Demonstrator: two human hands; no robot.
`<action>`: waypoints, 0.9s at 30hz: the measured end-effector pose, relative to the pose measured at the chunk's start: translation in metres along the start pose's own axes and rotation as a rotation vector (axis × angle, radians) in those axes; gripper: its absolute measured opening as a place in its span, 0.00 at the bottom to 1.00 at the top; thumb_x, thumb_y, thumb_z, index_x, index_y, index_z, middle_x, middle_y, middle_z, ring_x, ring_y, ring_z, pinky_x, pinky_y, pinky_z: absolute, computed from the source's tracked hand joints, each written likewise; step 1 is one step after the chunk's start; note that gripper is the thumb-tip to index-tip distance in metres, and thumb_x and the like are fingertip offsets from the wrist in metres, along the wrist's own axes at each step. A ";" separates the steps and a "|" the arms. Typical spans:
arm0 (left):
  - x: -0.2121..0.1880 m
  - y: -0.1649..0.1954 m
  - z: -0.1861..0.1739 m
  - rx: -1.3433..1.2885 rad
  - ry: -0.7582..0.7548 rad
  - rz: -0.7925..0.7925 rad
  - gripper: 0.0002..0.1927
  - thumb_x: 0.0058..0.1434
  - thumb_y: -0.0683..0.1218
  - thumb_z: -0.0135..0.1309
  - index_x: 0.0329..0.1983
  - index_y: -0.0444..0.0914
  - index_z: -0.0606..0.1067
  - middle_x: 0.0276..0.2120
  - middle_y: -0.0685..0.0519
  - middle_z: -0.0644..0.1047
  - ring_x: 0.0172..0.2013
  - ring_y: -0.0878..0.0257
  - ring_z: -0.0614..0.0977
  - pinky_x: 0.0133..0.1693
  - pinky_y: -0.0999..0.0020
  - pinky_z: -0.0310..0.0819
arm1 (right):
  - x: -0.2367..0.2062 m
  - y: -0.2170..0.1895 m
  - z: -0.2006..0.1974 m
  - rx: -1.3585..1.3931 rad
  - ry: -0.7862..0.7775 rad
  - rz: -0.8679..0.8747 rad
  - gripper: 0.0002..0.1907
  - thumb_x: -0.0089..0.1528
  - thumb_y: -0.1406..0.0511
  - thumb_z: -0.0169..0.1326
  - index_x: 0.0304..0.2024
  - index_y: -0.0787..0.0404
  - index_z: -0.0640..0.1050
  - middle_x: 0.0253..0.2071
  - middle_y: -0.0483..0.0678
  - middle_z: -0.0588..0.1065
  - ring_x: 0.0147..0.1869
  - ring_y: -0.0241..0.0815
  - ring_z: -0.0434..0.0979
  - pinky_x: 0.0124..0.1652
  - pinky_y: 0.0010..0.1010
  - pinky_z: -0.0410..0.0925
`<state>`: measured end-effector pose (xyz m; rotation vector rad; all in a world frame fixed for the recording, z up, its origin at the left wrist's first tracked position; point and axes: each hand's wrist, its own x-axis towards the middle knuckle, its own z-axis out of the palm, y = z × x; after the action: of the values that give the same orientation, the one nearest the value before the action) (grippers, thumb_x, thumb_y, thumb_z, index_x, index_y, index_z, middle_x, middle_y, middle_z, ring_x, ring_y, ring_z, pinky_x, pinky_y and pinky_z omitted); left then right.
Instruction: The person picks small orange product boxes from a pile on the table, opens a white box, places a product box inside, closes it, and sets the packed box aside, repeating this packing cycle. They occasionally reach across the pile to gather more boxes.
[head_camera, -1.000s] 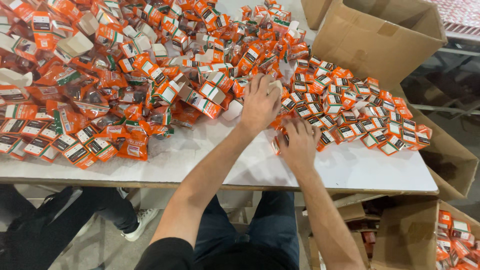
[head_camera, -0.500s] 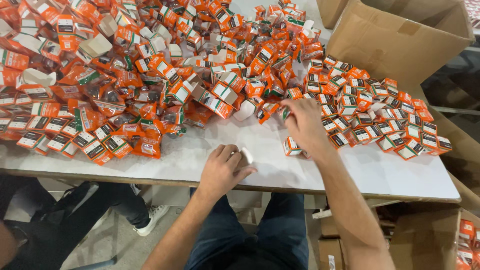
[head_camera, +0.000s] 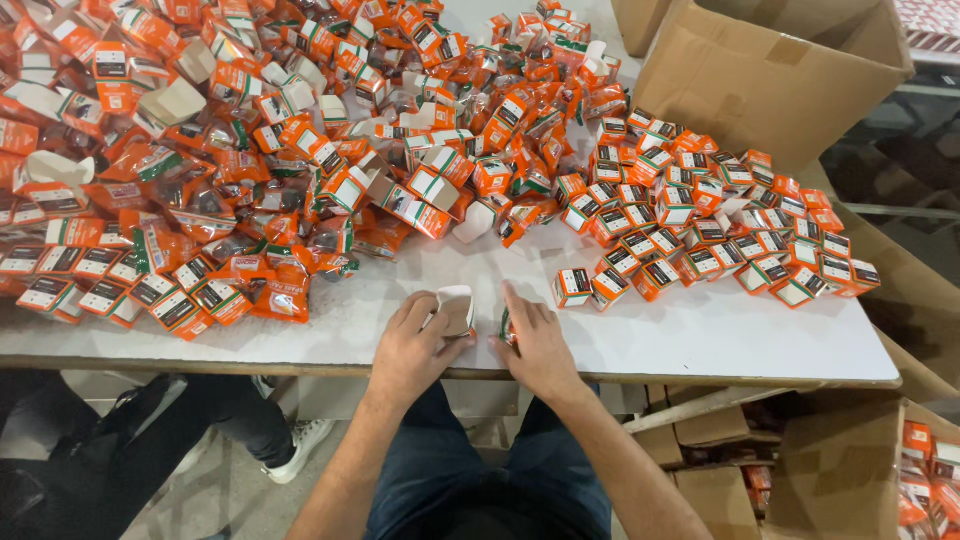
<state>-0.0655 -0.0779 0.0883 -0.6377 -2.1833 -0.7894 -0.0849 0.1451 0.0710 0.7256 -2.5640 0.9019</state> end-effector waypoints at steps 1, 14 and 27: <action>0.002 0.001 0.002 -0.018 0.012 0.025 0.22 0.45 0.47 0.71 0.36 0.34 0.73 0.44 0.43 0.74 0.50 0.43 0.78 0.48 0.52 0.77 | -0.001 0.003 0.003 -0.023 -0.007 -0.019 0.35 0.56 0.65 0.61 0.65 0.69 0.68 0.50 0.59 0.74 0.54 0.61 0.71 0.56 0.49 0.64; 0.003 0.026 0.032 -0.120 -0.132 0.058 0.28 0.45 0.49 0.71 0.44 0.35 0.70 0.43 0.45 0.76 0.41 0.46 0.80 0.41 0.54 0.77 | -0.028 0.023 0.011 0.465 0.282 0.288 0.09 0.71 0.68 0.47 0.52 0.64 0.75 0.24 0.50 0.72 0.27 0.42 0.71 0.31 0.31 0.67; -0.001 0.022 0.020 -0.584 -0.276 -0.254 0.16 0.53 0.41 0.66 0.39 0.33 0.72 0.59 0.39 0.74 0.40 0.51 0.86 0.40 0.62 0.82 | -0.014 0.009 -0.005 0.416 0.261 0.263 0.19 0.66 0.67 0.52 0.58 0.61 0.64 0.26 0.52 0.72 0.27 0.47 0.72 0.28 0.38 0.66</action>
<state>-0.0596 -0.0486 0.0838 -0.7952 -2.3097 -1.5869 -0.0776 0.1596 0.0638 0.3416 -2.2939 1.5335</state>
